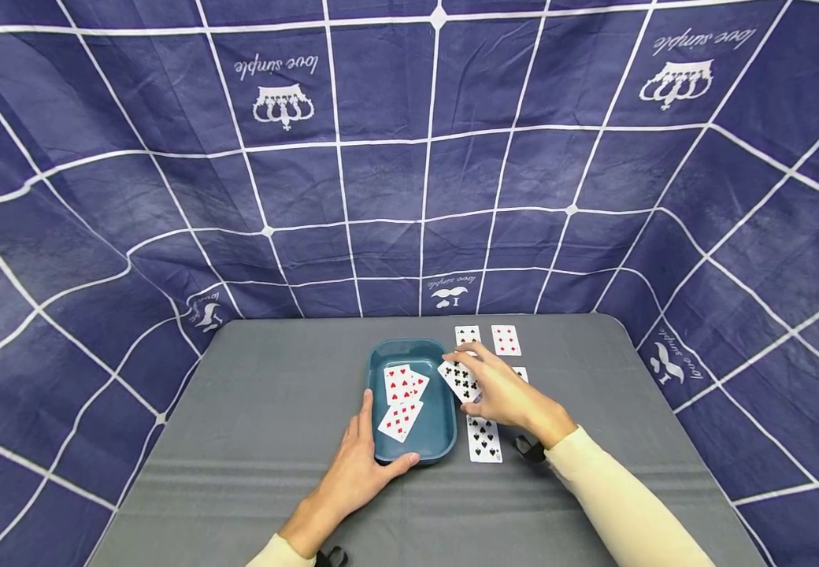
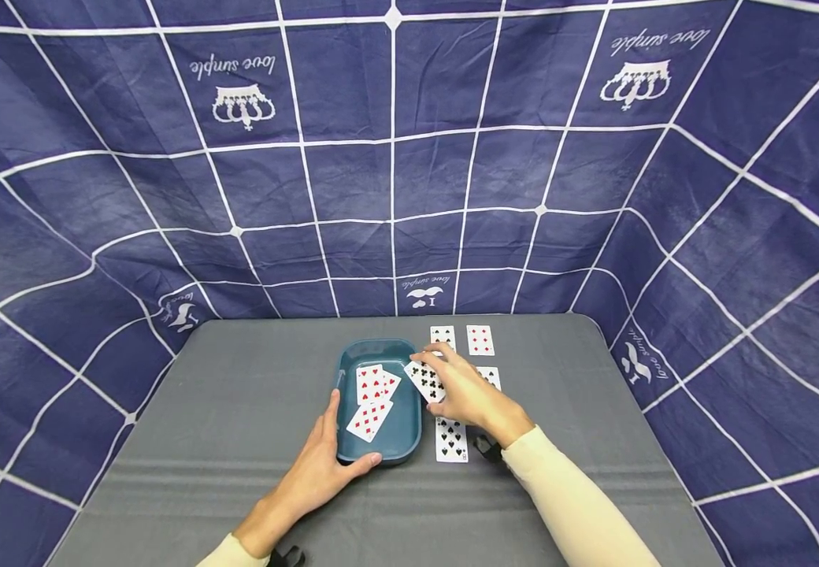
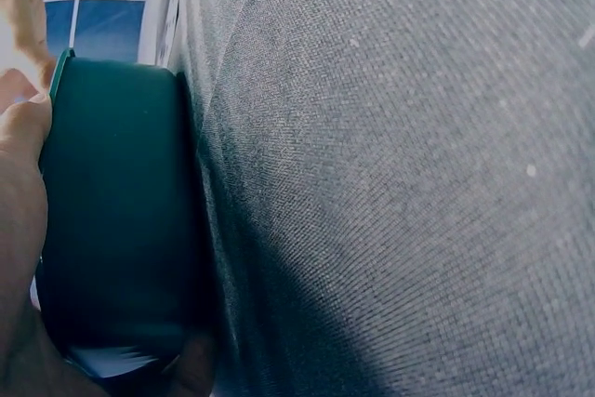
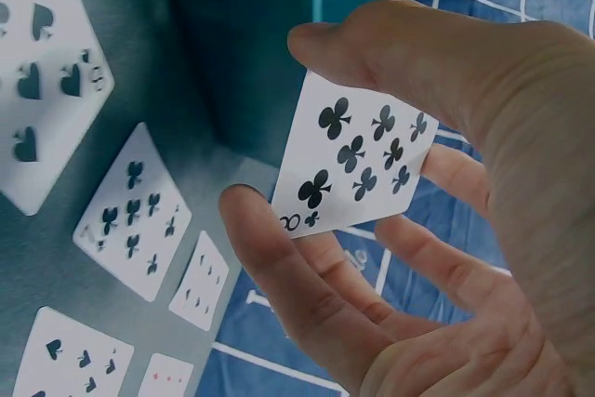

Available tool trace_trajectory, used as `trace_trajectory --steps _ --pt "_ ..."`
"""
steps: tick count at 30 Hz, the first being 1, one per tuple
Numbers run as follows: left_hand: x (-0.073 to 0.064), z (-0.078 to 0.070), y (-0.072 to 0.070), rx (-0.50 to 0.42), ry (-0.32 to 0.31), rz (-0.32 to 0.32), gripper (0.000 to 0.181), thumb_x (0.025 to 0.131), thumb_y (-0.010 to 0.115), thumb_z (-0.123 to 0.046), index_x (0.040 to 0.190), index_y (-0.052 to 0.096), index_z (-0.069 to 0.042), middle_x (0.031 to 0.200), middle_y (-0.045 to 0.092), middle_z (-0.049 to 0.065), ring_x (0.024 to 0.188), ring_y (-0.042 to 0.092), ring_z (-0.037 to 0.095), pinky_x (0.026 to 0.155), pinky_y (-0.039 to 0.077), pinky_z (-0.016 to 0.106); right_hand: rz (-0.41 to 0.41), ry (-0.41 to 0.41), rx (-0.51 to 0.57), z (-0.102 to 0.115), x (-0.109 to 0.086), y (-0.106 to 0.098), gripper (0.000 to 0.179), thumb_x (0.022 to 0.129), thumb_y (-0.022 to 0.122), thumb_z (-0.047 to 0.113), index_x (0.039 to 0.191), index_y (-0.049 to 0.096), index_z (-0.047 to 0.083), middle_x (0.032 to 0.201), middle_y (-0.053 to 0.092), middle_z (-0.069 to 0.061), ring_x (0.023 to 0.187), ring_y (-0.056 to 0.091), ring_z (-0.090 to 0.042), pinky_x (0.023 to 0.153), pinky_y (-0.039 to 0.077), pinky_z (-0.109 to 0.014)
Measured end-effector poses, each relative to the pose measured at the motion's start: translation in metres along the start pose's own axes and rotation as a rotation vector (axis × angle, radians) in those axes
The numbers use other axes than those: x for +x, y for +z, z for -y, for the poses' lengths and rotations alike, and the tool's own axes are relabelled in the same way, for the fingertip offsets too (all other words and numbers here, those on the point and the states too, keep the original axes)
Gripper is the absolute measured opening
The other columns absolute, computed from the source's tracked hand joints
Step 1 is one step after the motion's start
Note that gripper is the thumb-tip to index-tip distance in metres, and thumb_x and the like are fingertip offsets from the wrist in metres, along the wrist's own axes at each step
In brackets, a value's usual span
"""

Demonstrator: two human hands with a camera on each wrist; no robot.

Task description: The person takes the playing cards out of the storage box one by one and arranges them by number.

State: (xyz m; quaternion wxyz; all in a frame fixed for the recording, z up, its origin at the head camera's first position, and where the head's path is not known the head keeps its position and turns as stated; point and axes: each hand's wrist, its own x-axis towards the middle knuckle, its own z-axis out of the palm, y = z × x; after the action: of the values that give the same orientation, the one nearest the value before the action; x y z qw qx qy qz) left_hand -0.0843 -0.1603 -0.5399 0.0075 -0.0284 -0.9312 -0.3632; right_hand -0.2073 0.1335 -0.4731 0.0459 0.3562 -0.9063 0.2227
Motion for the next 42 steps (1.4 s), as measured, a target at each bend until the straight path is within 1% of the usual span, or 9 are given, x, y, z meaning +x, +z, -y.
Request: trace_trajectory --steps 5,9,16,19,26,29,33,35,42 --pt "0.002 0.002 0.0 -0.003 0.006 -0.001 0.145 0.088 0.094 -0.074 0.188 0.012 -0.007 0.162 0.056 0.031 0.149 0.06 0.047 0.121 0.053 0.066 -0.053 -0.011 -0.029 -0.003 -0.012 0.001 0.091 0.078 0.109 0.012 0.159 0.067 0.007 0.163 0.061 -0.018 0.127 0.077 -0.034 0.099 0.067 -0.051" --pt "0.001 0.003 0.0 -0.005 -0.001 -0.004 0.145 0.088 0.094 -0.074 0.188 0.012 -0.008 0.161 0.057 0.03 0.149 0.06 0.047 0.121 0.053 0.066 -0.067 0.009 -0.029 -0.007 -0.022 0.003 0.087 0.079 0.108 0.014 0.156 0.068 0.008 0.163 0.062 -0.016 0.136 0.074 -0.037 0.103 0.067 -0.054" --pt "0.0 0.002 0.0 -0.01 -0.004 0.005 0.146 0.087 0.093 -0.075 0.188 0.011 -0.008 0.164 0.055 0.03 0.153 0.058 0.048 0.124 0.051 0.066 -0.073 0.076 -0.031 -0.018 -0.039 0.004 0.088 0.081 0.107 0.021 0.158 0.067 0.005 0.158 0.065 -0.017 0.125 0.077 -0.04 0.101 0.065 -0.06" --pt "0.001 0.002 -0.001 -0.014 -0.002 0.001 0.146 0.087 0.094 -0.074 0.188 0.012 -0.007 0.164 0.055 0.031 0.153 0.057 0.049 0.124 0.051 0.067 -0.087 0.086 -0.029 -0.022 -0.045 0.006 0.085 0.081 0.106 0.023 0.155 0.068 0.006 0.154 0.067 -0.016 0.128 0.076 -0.042 0.104 0.064 -0.062" --pt "0.002 0.002 -0.001 -0.015 -0.017 0.012 0.145 0.089 0.094 -0.072 0.189 0.009 -0.01 0.166 0.054 0.03 0.156 0.056 0.049 0.125 0.051 0.067 -0.116 0.09 -0.026 -0.032 -0.063 0.009 0.078 0.079 0.107 0.023 0.147 0.071 0.007 0.143 0.07 -0.011 0.123 0.077 -0.034 0.1 0.065 -0.057" --pt "0.001 0.003 0.0 -0.018 -0.007 0.005 0.145 0.088 0.094 -0.072 0.188 0.01 -0.009 0.165 0.054 0.031 0.155 0.057 0.049 0.124 0.051 0.067 -0.11 0.119 -0.026 -0.034 -0.07 0.009 0.08 0.079 0.108 0.027 0.148 0.071 0.009 0.143 0.07 -0.012 0.114 0.079 -0.034 0.092 0.066 -0.057" --pt "0.0 0.003 -0.001 -0.016 -0.004 0.004 0.146 0.088 0.094 -0.073 0.188 0.009 -0.009 0.166 0.054 0.031 0.155 0.057 0.049 0.124 0.051 0.067 -0.075 0.215 -0.04 -0.034 -0.077 0.009 0.082 0.081 0.107 0.038 0.152 0.07 0.018 0.146 0.068 -0.01 0.099 0.081 -0.035 0.075 0.065 -0.057" --pt "0.0 0.002 -0.001 -0.013 -0.004 0.005 0.147 0.087 0.094 -0.074 0.188 0.009 -0.009 0.167 0.054 0.031 0.155 0.057 0.049 0.124 0.052 0.067 -0.061 0.261 -0.051 -0.034 -0.081 0.009 0.083 0.081 0.107 0.042 0.153 0.07 0.022 0.146 0.068 -0.009 0.095 0.081 -0.035 0.071 0.063 -0.057" --pt "-0.001 0.002 -0.001 -0.013 -0.008 0.004 0.147 0.087 0.094 -0.074 0.188 0.01 -0.008 0.167 0.054 0.031 0.156 0.057 0.049 0.124 0.051 0.067 -0.067 0.31 -0.099 -0.033 -0.094 0.014 0.082 0.08 0.107 0.045 0.151 0.072 0.023 0.142 0.072 -0.008 0.12 0.075 -0.036 0.075 0.063 -0.062"
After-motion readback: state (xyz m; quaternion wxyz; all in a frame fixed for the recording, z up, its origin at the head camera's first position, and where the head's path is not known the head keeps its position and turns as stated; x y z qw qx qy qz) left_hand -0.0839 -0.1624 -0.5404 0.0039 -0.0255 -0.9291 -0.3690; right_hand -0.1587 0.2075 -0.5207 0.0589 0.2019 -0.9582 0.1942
